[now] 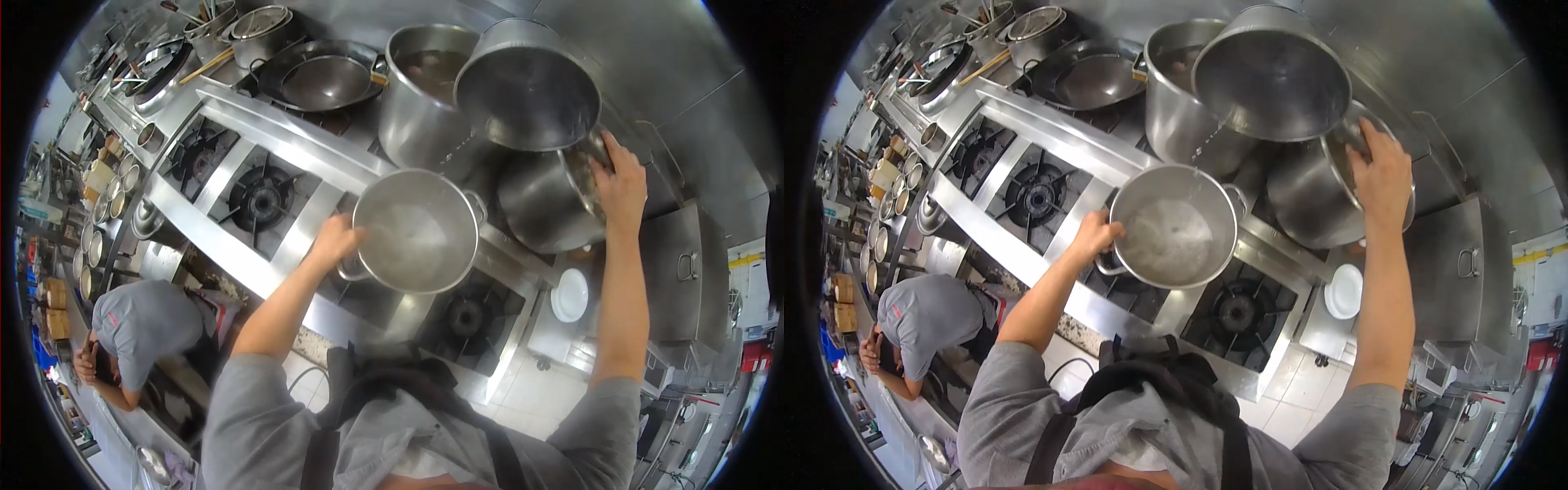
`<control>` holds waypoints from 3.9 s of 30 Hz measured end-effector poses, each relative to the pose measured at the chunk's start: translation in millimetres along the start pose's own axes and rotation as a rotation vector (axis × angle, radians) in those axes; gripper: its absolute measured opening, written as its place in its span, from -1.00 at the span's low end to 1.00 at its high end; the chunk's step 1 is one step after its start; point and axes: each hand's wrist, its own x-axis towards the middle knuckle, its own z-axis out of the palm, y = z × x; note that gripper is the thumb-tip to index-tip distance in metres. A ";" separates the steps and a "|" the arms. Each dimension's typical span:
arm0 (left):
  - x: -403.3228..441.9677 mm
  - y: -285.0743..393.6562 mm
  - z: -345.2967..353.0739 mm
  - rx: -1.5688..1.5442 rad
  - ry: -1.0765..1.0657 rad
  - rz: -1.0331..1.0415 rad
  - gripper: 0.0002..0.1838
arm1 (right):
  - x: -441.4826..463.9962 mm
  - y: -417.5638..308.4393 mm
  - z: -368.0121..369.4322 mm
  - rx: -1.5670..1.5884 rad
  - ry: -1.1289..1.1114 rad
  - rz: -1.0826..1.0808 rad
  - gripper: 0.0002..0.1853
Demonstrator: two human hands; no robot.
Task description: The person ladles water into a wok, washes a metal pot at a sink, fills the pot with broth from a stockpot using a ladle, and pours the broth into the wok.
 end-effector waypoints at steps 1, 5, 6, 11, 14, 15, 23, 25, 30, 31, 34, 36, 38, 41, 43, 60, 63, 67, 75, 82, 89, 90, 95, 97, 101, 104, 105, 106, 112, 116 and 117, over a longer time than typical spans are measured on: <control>-8.2 15.2 -3.9 -0.004 -0.006 -0.006 -0.57 | 21.2 0.4 -0.3 -0.097 -0.027 0.018 -0.51; -11.1 24.3 -3.1 -0.016 0.003 -0.049 -0.59 | 83.7 6.4 40.7 -0.343 0.001 -0.064 -0.55; -12.4 24.5 -3.0 -0.006 0.014 -0.037 -0.60 | 94.7 5.3 59.4 -0.423 -0.032 -0.097 -0.60; -18.3 28.6 -5.5 0.037 -0.003 -0.054 -0.59 | 120.1 -16.5 130.6 -0.523 -0.075 -0.221 -0.75; -19.2 30.1 -7.8 0.079 -0.006 -0.025 -0.59 | 124.9 -27.3 155.8 -0.532 -0.153 -0.260 -0.81; -17.6 27.4 -5.5 0.095 0.030 0.011 -0.59 | 125.0 -30.4 160.5 -0.520 -0.161 -0.277 -0.82; -12.8 25.2 -7.1 0.113 0.001 0.008 -0.58 | 125.2 -44.8 185.2 -0.467 -0.218 -0.348 -0.82; -12.9 26.4 -7.2 0.126 0.000 0.011 -0.58 | 127.1 -49.5 187.6 -0.423 -0.291 -0.350 -0.81; -11.9 28.1 -5.5 0.159 0.019 0.032 -0.58 | 134.0 -57.7 181.2 -0.322 -0.539 -0.244 -0.86; -11.1 28.8 -5.7 0.159 0.023 0.034 -0.58 | 136.0 -58.9 178.6 -0.295 -0.596 -0.205 -0.87; -9.7 29.1 -6.0 0.143 0.013 0.019 -0.56 | 135.6 -62.3 159.9 -0.261 -0.660 -0.030 -0.81; -7.8 29.5 -4.8 0.161 0.008 -0.005 -0.54 | 132.7 -60.8 147.1 -0.247 -0.662 0.030 -0.79; -5.2 29.3 -4.2 0.155 0.002 -0.004 -0.54 | 130.8 -58.5 135.1 -0.234 -0.662 0.090 -0.77; -1.4 31.0 -3.4 0.126 -0.022 -0.027 -0.52 | 127.0 -53.5 120.8 -0.234 -0.715 0.197 -0.72; 2.6 30.3 -1.8 0.105 -0.040 -0.047 -0.52 | 121.7 -48.4 116.1 -0.181 -0.685 0.268 -0.71; 24.2 22.0 11.2 0.136 0.079 0.035 -0.63 | 113.3 -13.2 53.7 -0.045 -0.586 0.360 -0.57; 29.6 17.8 13.1 0.150 0.087 0.061 -0.64 | 113.1 -13.6 28.9 -0.008 -0.557 0.344 -0.55; 28.8 25.4 9.3 0.144 0.055 0.003 -0.63 | 104.8 4.8 18.8 -0.039 -0.471 0.251 -0.54; 20.9 37.7 2.5 0.099 -0.002 -0.058 -0.56 | 73.8 0.8 -12.1 -0.001 -0.402 0.213 -0.53; 29.7 27.4 8.6 0.008 -0.032 -0.099 -0.66 | 59.2 -0.9 -18.9 -0.031 -0.312 0.163 -0.51; 20.4 40.6 4.8 -0.008 -0.019 -0.060 -0.64 | 55.4 5.3 -10.6 -0.085 -0.235 0.069 -0.53; 22.0 39.7 4.9 -0.007 -0.029 -0.073 -0.64 | 55.0 6.5 -9.0 -0.094 -0.212 0.036 -0.56; 23.9 39.3 5.0 -0.013 -0.028 -0.108 -0.69 | 53.9 1.2 -8.8 -0.122 -0.173 -0.026 -0.58; 24.0 38.5 5.4 -0.007 -0.024 -0.103 -0.70 | 53.5 1.9 -8.1 -0.150 -0.163 -0.035 -0.57; 22.9 38.9 6.5 -0.056 -0.025 -0.108 -0.70 | 47.6 0.2 -7.1 -0.134 -0.124 -0.043 -0.55; 19.6 43.4 5.0 -0.073 -0.028 -0.081 -0.71 | 40.5 0.3 -4.2 -0.138 -0.033 -0.126 -0.51; 18.2 46.1 3.7 -0.063 -0.031 -0.093 -0.71 | 37.9 -2.6 -3.9 -0.132 0.002 -0.162 -0.49; 17.7 47.4 3.2 -0.052 -0.035 -0.105 -0.71 | 34.4 -4.1 -3.8 -0.126 0.038 -0.198 -0.46; 24.4 37.1 5.6 -0.008 -0.026 -0.078 -0.69 | 1.0 -7.1 8.7 -0.126 0.116 -0.265 -0.38; 27.4 34.0 6.4 -0.006 -0.035 -0.069 -0.69 | -20.9 -12.0 17.4 -0.117 0.148 -0.248 -0.35; 26.3 36.0 5.8 -0.001 -0.034 -0.070 -0.69 | -23.7 -11.9 18.4 -0.117 0.149 -0.248 -0.35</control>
